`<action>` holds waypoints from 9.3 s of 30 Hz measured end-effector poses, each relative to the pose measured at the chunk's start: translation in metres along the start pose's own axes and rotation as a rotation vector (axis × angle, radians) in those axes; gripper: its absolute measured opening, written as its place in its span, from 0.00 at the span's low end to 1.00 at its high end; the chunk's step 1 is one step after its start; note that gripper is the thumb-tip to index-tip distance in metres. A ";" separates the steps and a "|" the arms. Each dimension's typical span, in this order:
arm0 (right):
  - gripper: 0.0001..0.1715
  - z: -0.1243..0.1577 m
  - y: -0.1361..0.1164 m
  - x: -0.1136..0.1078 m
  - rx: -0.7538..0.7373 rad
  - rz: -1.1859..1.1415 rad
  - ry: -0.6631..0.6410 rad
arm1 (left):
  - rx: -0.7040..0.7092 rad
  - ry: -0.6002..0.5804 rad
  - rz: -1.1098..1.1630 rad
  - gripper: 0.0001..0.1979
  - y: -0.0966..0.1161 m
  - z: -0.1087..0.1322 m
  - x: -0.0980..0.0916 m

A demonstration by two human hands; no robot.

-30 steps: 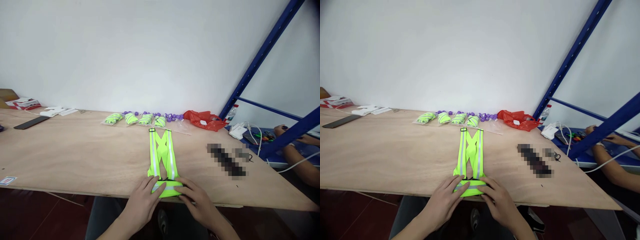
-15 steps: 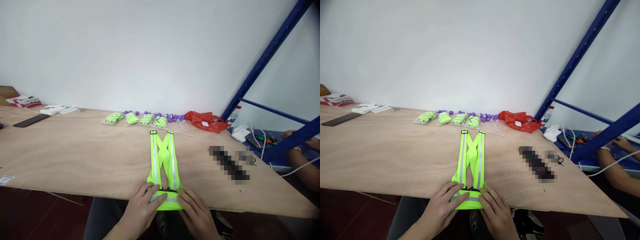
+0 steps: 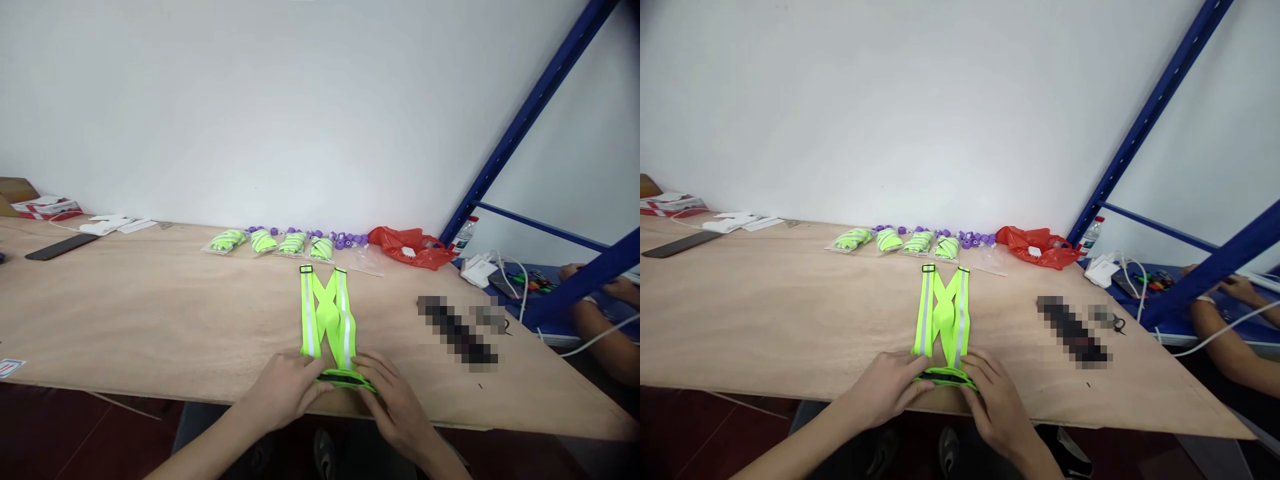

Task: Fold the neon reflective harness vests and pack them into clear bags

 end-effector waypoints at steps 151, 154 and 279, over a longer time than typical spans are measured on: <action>0.17 -0.039 0.062 0.034 0.348 -0.178 -0.193 | -0.152 0.126 0.228 0.12 -0.041 -0.048 0.021; 0.15 -0.034 0.060 0.036 0.236 -0.059 -0.106 | -0.163 0.100 0.170 0.07 -0.037 -0.052 0.020; 0.21 -0.072 0.082 0.066 0.397 -0.458 -0.095 | -0.144 -0.014 -0.066 0.30 -0.076 -0.088 0.004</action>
Point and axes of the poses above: each hand's wrist, its own z-axis away from the middle knuckle, its own x-axis out of the palm, y = z × x, the point moved 4 cm from there along -z, towards the middle knuckle, and after that the axes turned 3 degrees about z, right-handed, at the moved point
